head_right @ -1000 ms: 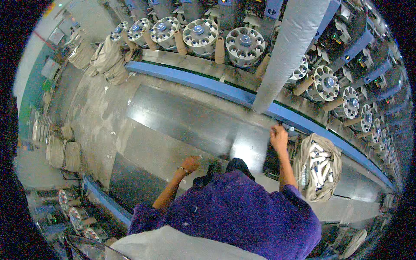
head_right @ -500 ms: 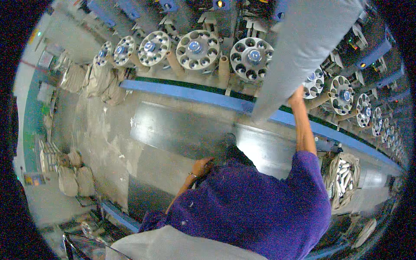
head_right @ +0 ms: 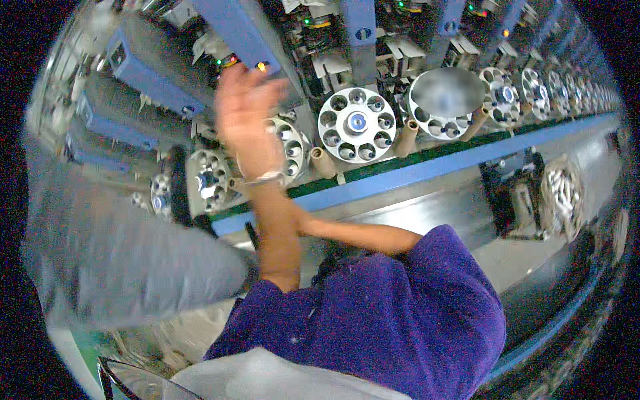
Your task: The person repeatedly picks white spools from a cloth bag and places them into slots on a circular machine. They also handle empty cardboard tubes, placing them into the machine. The task is performed by hand without tools.
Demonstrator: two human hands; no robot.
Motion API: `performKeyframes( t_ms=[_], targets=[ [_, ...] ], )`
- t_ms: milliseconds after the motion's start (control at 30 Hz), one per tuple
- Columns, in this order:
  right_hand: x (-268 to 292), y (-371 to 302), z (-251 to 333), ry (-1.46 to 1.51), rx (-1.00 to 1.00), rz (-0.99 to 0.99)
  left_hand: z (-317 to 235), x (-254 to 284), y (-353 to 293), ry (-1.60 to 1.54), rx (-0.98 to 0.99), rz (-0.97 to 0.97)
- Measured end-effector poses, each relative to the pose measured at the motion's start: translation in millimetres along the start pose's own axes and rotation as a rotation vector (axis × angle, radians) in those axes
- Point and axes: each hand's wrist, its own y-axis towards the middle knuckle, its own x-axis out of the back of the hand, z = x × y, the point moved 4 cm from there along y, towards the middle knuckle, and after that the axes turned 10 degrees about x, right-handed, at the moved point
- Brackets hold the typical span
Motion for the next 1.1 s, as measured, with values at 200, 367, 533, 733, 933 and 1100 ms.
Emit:
performKeyframes(
  t_ms=[200,367,533,733,933,1100],
  targets=[
    [88,25,-115,-1.005,-0.473,-0.383,-59,237,46,0.213,0.027,-0.451],
    [82,18,-121,-1.022,-0.255,-0.311,-70,261,66,0.543,0.153,-0.026],
    [76,15,-125,-1.102,-0.401,-0.14,-57,313,105,0.709,0.381,-0.035],
    [97,6,-137,-0.87,-0.041,-0.241,50,273,91,0.313,0.605,0.079],
    [110,9,-126,-0.658,0.089,-0.18,158,209,60,0.003,0.912,0.188],
    [123,29,-77,-0.633,0.058,-0.187,235,165,-5,0.0,1.361,0.409]
  ],
)
